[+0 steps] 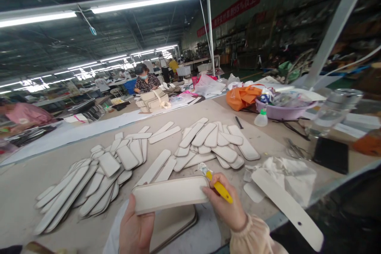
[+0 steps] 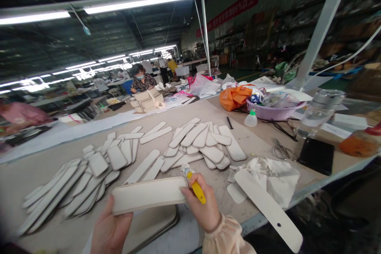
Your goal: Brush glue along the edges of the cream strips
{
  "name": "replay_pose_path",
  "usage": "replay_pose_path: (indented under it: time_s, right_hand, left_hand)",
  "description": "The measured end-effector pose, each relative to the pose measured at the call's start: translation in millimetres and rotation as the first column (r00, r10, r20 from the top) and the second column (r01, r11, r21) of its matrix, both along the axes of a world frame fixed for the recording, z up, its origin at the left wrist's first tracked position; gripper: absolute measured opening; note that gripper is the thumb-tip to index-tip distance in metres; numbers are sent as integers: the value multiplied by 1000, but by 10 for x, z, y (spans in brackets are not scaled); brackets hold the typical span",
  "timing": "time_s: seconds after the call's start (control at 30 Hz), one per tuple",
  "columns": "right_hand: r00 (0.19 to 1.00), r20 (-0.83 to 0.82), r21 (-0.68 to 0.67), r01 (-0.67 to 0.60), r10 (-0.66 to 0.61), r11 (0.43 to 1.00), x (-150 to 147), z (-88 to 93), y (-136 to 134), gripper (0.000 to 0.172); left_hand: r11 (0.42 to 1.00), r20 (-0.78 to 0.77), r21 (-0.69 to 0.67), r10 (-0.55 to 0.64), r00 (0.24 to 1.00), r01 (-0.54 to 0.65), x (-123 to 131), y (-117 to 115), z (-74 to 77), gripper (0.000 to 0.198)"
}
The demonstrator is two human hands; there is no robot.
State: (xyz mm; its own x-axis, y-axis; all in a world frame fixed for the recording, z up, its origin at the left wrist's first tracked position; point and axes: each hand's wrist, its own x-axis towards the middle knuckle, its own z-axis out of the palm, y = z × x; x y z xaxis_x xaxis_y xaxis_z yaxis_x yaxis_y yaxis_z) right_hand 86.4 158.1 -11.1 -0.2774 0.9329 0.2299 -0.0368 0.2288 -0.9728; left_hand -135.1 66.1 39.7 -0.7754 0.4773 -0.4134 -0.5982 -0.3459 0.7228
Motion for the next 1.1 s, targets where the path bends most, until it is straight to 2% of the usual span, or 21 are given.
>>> replay_pose_path:
  time_s: [0.2, 0.47, 0.73, 0.87, 1.0, 1.1]
  right_hand:
    - [995, -19, 34, 102, -101, 994, 36, 48, -1, 24]
    - [991, 17, 98, 134, -136, 986, 63, 33, -39, 23]
    - [967, 25, 98, 251, -255, 963, 77, 39, -18, 27]
    - [972, 25, 117, 230, -234, 966, 138, 54, -30, 23]
    - [987, 9, 127, 159, -161, 979, 195, 95, -71, 17]
    - [985, -3, 151, 169, -171, 974, 206, 110, -57, 16]
  left_hand:
    - [999, -31, -35, -19, 999, 18, 85, 20, 56, 31]
    - [995, -88, -68, -72, 994, 66, 126, 0, 55, 33]
    - [996, 18, 69, -63, 998, 62, 169, 11, 84, 29]
    - [991, 63, 109, -87, 994, 80, 241, 6, 124, 26]
    - [996, 18, -8, -91, 996, 91, 232, 35, 109, 24]
    - [984, -25, -74, -167, 986, 165, 139, 159, 68, 26]
